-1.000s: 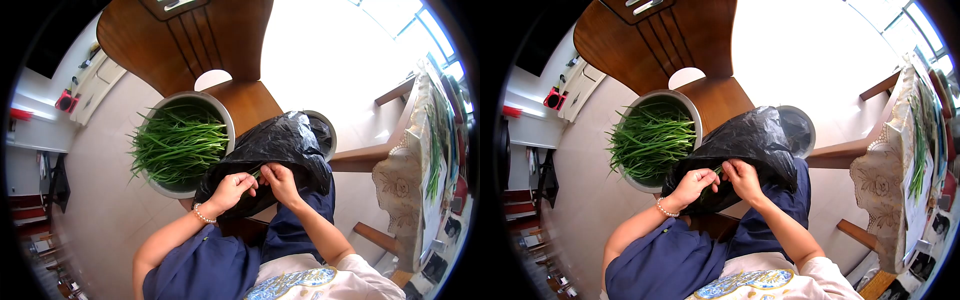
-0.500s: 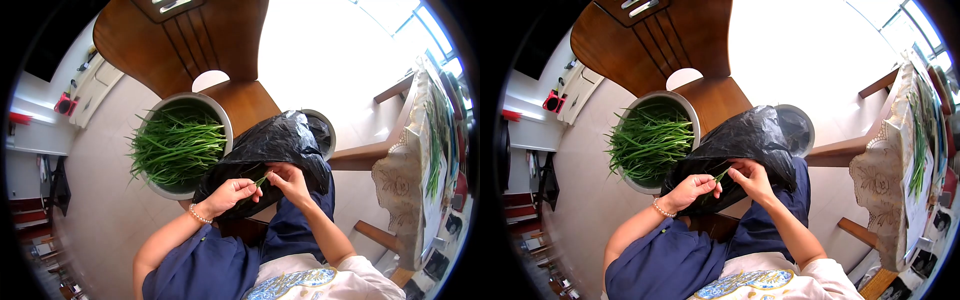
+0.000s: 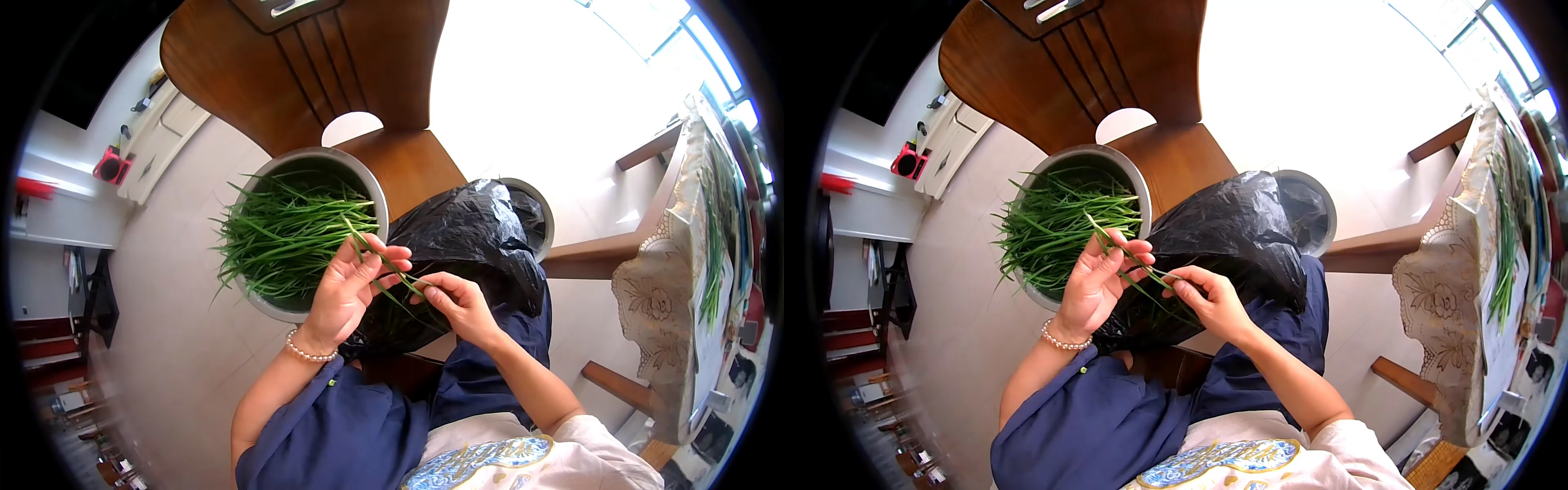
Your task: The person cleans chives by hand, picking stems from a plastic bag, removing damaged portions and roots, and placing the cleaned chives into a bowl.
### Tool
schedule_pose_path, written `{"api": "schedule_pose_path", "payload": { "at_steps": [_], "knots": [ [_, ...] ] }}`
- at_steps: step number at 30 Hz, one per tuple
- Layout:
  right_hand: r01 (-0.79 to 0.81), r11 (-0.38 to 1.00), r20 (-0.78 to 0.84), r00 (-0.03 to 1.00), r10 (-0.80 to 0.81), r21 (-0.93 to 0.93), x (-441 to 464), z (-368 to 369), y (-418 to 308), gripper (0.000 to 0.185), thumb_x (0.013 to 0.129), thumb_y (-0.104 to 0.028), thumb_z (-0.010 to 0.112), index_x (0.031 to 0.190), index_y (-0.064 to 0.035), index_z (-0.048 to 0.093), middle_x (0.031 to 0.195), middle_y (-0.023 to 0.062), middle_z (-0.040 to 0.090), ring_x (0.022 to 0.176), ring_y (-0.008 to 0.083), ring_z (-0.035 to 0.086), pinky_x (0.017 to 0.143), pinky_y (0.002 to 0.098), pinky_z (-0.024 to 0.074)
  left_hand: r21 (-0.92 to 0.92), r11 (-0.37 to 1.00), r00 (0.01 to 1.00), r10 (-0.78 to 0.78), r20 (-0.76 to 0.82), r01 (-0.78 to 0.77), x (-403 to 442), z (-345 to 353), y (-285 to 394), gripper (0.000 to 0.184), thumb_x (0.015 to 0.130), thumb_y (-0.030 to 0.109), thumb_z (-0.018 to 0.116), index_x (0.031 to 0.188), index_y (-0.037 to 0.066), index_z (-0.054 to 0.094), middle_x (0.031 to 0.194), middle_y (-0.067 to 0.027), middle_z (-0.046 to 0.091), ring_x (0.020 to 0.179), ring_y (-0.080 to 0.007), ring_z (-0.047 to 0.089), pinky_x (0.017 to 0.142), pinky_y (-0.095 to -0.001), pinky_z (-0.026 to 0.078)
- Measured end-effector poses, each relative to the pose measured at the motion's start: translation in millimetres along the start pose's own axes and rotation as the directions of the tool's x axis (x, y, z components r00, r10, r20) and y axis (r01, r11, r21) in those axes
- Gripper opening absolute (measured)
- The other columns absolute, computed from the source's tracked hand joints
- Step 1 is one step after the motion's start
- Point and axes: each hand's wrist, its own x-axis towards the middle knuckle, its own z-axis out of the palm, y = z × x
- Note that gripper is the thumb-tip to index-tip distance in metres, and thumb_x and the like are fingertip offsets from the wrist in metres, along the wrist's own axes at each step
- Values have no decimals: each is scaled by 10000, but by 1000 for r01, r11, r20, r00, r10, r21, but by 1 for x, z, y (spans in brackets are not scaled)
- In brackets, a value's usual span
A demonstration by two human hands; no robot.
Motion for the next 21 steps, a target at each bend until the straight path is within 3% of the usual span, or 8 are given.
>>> {"api": "schedule_pose_path", "payload": {
  "at_steps": [1,2,6,9,13,21],
  "knots": [
    [-46,993,-31,998,50,111,1,1,2,205,910,-85,501,1065,26,575,946,52,620,853,118,582,786,237,452,-18,1000,999,22,-48,-23,0,-2,1,125,935,166,464,1052,136,496,1087,-111,579,996,-193,556,867,-341,448],
    [-38,994,-63,997,45,99,2,2,5,196,923,-86,479,1037,38,579,884,35,624,781,98,577,738,216,457,-18,999,996,47,-76,-48,-1,-4,4,130,937,161,457,1061,143,492,1107,-103,573,999,-190,555,863,-337,449],
    [-91,994,-71,993,95,55,1,-12,21,220,921,-109,496,1060,42,576,867,51,629,814,90,573,778,221,456,-44,987,966,143,-214,-156,-3,-13,8,125,934,176,472,1055,157,497,1099,-93,585,988,-182,560,864,-334,438],
    [-131,978,-145,977,155,160,-3,-17,24,255,925,-163,499,1052,39,588,840,64,632,775,94,569,773,230,457,-50,986,960,145,-238,-161,-4,-19,5,123,933,175,474,1053,159,498,1098,-91,585,982,-181,562,859,-334,440],
    [-146,985,-150,976,159,95,-10,-23,15,254,928,-156,489,1058,42,583,825,66,629,756,98,558,735,232,462,-57,982,959,162,-234,-180,-3,-23,3,151,938,153,455,1081,150,502,1122,-89,566,993,-184,559,849,-329,461],
    [-77,986,-66,994,87,146,-18,-27,11,247,868,-100,545,1075,29,583,859,73,648,792,102,572,765,235,455,-27,986,961,154,-231,-165,-2,-22,2,145,937,159,459,1077,154,498,1110,-88,571,981,-182,564,841,-324,464]
  ]
}}
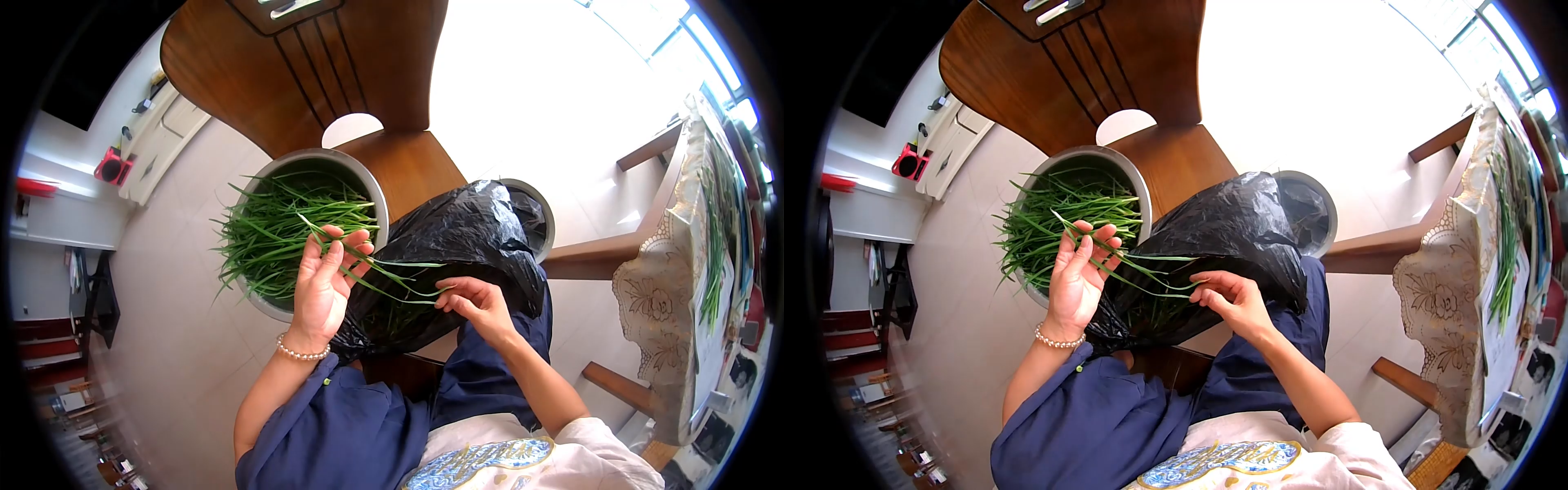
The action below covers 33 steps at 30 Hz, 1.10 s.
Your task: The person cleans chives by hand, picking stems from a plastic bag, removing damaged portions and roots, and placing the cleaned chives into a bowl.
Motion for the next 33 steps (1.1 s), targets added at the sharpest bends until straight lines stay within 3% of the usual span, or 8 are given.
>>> {"api": "schedule_pose_path", "payload": {
  "at_steps": [4,6,12,22,24,25,28,33],
  "knots": [
    [45,990,19,999,-43,-137,-2,1,-2,270,822,-79,574,1074,19,585,869,69,658,789,102,586,759,244,464,55,998,1000,9,-5,-9,-1,4,2,141,937,164,463,1073,155,496,1098,-87,578,968,-180,566,837,-318,460],
    [114,904,-1,992,-125,-412,-2,4,-5,274,794,-84,606,1056,-4,600,838,68,662,752,110,603,718,252,474,109,994,1000,22,-1,-22,-2,4,2,138,936,173,467,1070,154,495,1092,-91,583,961,-177,567,832,-314,455],
    [178,746,-16,969,-245,-642,0,10,-8,199,762,-95,636,950,-30,641,718,92,625,646,162,599,609,269,474,150,988,999,35,5,-35,-3,5,2,137,933,183,476,1065,152,494,1094,-99,585,959,-178,567,832,-315,451],
    [222,725,7,958,-287,-652,2,13,4,54,735,-54,600,755,-4,596,618,67,571,536,127,533,511,249,427,155,987,999,43,14,-44,-3,6,1,131,929,177,484,1056,144,495,1074,-102,599,940,-178,574,826,-313,456],
    [0,919,-248,963,-107,-395,1,15,13,55,734,-31,554,688,-1,548,554,17,515,511,73,478,476,222,376,154,986,998,61,-2,-60,-3,3,0,124,927,168,487,1047,136,499,1057,-105,607,921,-182,589,813,-307,469],
    [-16,992,-331,943,-27,-126,5,19,17,104,753,-35,510,652,-12,522,534,-21,477,505,38,424,461,206,327,154,986,998,61,-2,-60,-4,4,-1,124,927,168,487,1047,136,499,1057,-105,607,921,-182,589,813,-307,469],
    [-118,964,-474,852,221,238,10,25,9,142,769,-97,493,658,-11,513,528,-1,424,465,70,342,446,226,269,158,986,998,56,-10,-54,-4,8,-4,120,927,159,486,1042,128,501,1039,-109,616,911,-186,601,802,-299,479],
    [-143,858,-480,778,405,493,19,36,2,142,759,-133,504,660,-32,495,529,2,388,461,94,316,451,241,262,188,978,991,108,-81,-92,-3,11,-7,93,938,143,459,1016,113,500,1031,-118,620,893,-191,616,795,-304,491]
  ]
}}
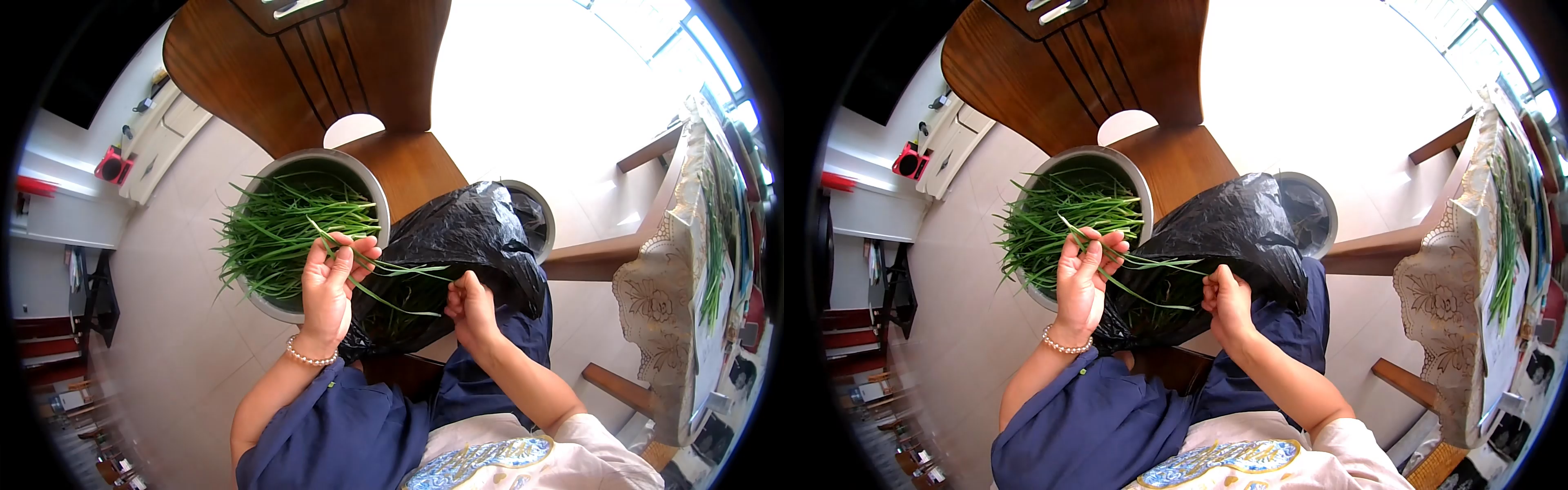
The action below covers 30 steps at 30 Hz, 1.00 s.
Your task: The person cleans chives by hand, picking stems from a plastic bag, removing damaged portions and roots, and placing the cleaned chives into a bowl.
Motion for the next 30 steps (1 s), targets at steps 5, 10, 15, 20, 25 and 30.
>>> {"api": "schedule_pose_path", "payload": {
  "at_steps": [5,10,15,20,25,30],
  "knots": [
    [-98,990,-116,987,110,106,15,-5,1,136,744,-150,504,653,-52,481,520,-1,376,457,98,298,448,243,264,-48,991,987,121,-106,-127,4,-7,11,91,937,144,459,1015,118,497,1032,-113,617,867,-186,621,729,-280,512],
    [298,840,340,929,-146,-453,12,-19,-2,177,840,-129,560,853,44,599,648,48,589,561,78,480,536,216,402,-50,994,989,88,-121,-95,0,-10,14,97,936,153,465,1021,121,497,1041,-116,613,868,-185,619,727,-276,509],
    [400,816,410,884,-223,-417,4,-9,-13,196,854,-141,597,917,42,625,731,64,645,660,72,560,633,204,450,-49,996,993,76,-86,-80,1,-12,13,96,936,162,467,1017,120,497,1041,-122,612,868,-188,619,723,-277,508],
    [741,406,385,642,-663,-535,-9,-8,-13,66,775,-36,645,830,0,644,676,43,617,527,68,538,499,207,437,-47,998,997,39,-63,-42,0,-10,13,93,937,162,464,1014,119,495,1035,-125,612,863,-186,619,712,-274,510],
    [841,122,466,406,-786,-527,-17,0,-20,146,706,10,665,845,-30,650,585,27,550,492,105,509,459,224,408,-27,999,999,24,-46,-26,-1,-9,13,97,938,165,464,1016,114,491,1026,-125,616,848,-181,622,706,-269,509],
    [862,-48,589,302,-750,-504,-13,3,-18,227,677,11,674,894,-51,652,590,15,552,471,116,476,445,242,388,-26,1000,1000,-1,-30,0,-3,-7,13,106,929,167,482,1025,128,503,1029,-107,615,844,-166,610,693,-255,493]
  ]
}}
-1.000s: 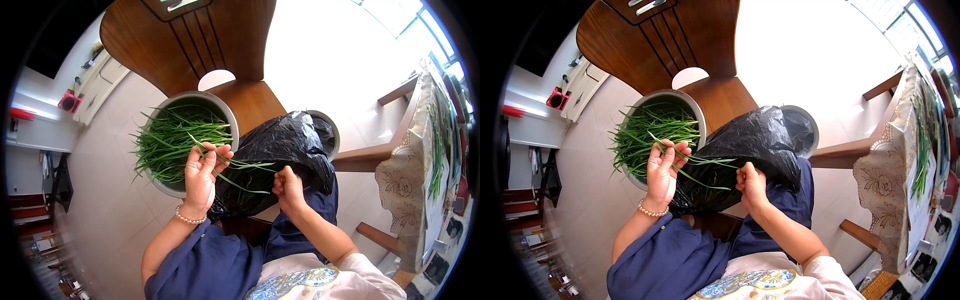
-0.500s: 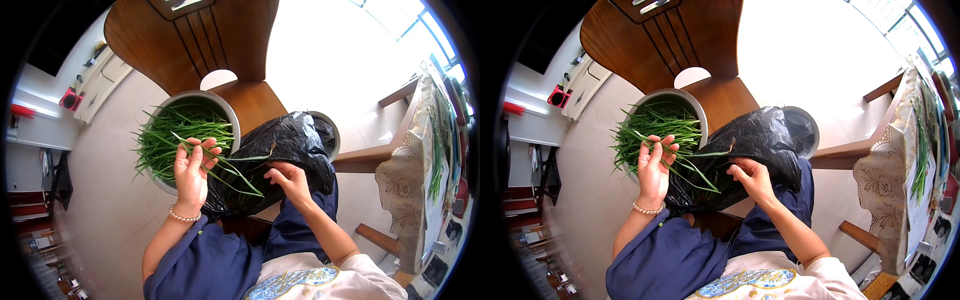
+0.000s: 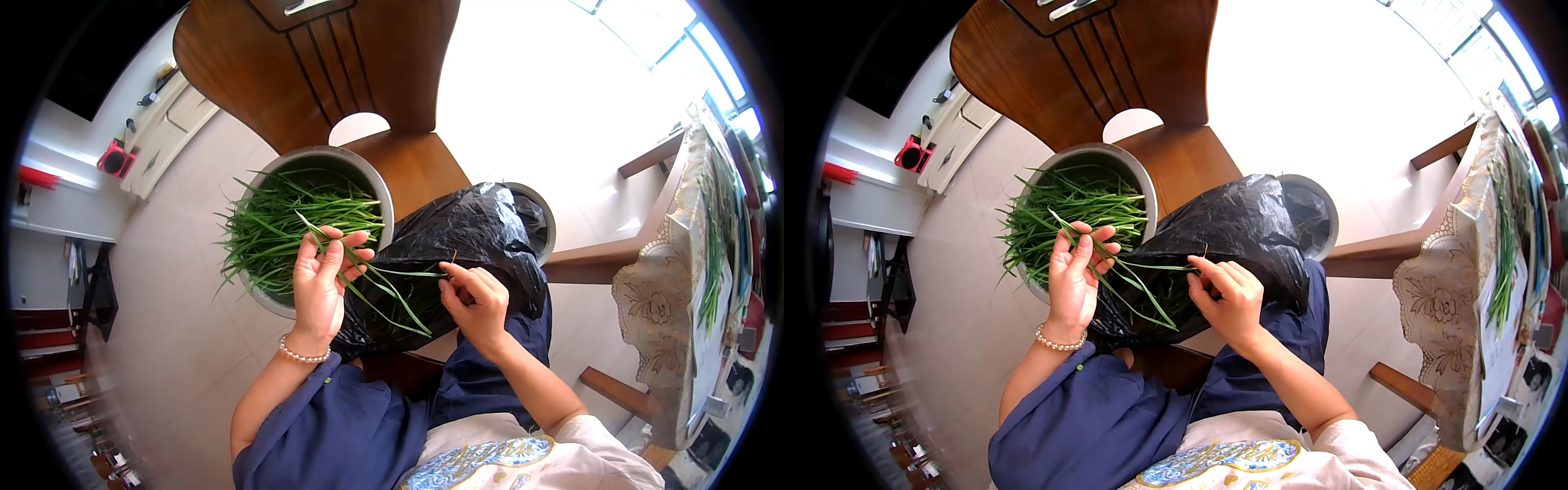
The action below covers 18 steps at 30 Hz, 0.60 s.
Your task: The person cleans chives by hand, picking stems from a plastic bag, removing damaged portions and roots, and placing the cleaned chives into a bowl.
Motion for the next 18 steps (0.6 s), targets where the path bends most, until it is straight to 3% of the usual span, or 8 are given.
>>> {"api": "schedule_pose_path", "payload": {
  "at_steps": [3,6,8,9,11,12,16,18],
  "knots": [
    [48,998,22,999,-47,-30,-1,6,3,202,671,4,679,865,-43,642,593,28,551,466,136,473,451,246,395,3,1000,1000,3,7,-3,0,1,1,106,931,169,479,1025,127,503,1026,-107,616,842,-166,611,694,-254,491],
    [-63,996,4,998,63,70,-8,13,4,104,701,15,649,786,-27,606,599,32,549,473,107,478,457,238,395,14,1000,1000,3,-9,-3,-1,4,1,102,933,163,473,1023,125,504,1023,-105,617,840,-165,611,694,-253,491],
    [-356,864,46,930,364,355,-16,16,2,56,764,22,568,743,-13,530,592,29,530,495,73,475,463,219,384,24,1000,1000,4,-26,-3,-1,4,-1,100,934,159,470,1022,124,505,1020,-105,618,840,-163,611,695,-252,491],
    [-356,864,47,930,365,356,-17,16,1,56,764,22,568,743,-13,530,592,29,530,495,73,475,463,219,384,19,999,999,32,-24,-32,0,3,-2,96,936,155,467,1018,123,505,1018,-104,619,841,-162,611,696,-251,491],
    [-484,493,155,809,567,723,-18,16,-1,79,816,16,481,745,-16,474,593,17,507,519,56,470,473,201,371,8,995,992,105,-66,-104,2,1,-1,86,938,148,461,1006,121,506,1013,-101,619,842,-158,610,692,-252,487],
    [-499,520,138,800,584,693,-18,14,-1,92,836,10,443,750,-23,451,598,17,500,516,62,457,481,190,362,12,994,991,108,-81,-107,2,0,0,83,938,149,461,1002,121,505,1012,-100,619,843,-159,610,694,-252,489],
    [-566,615,218,807,548,548,-22,9,1,71,800,27,500,865,10,525,663,27,563,598,69,525,561,201,432,36,996,991,88,-105,-85,1,-3,-3,79,936,155,467,997,119,502,1024,-101,616,858,-160,612,725,-252,501],
    [-488,796,241,872,426,359,-22,4,-2,201,759,22,558,960,14,569,715,32,605,622,64,539,608,207,458,56,992,984,123,-127,-116,2,-5,-4,81,936,155,467,1000,119,501,1027,-101,615,861,-161,613,724,-252,501]
  ]
}}
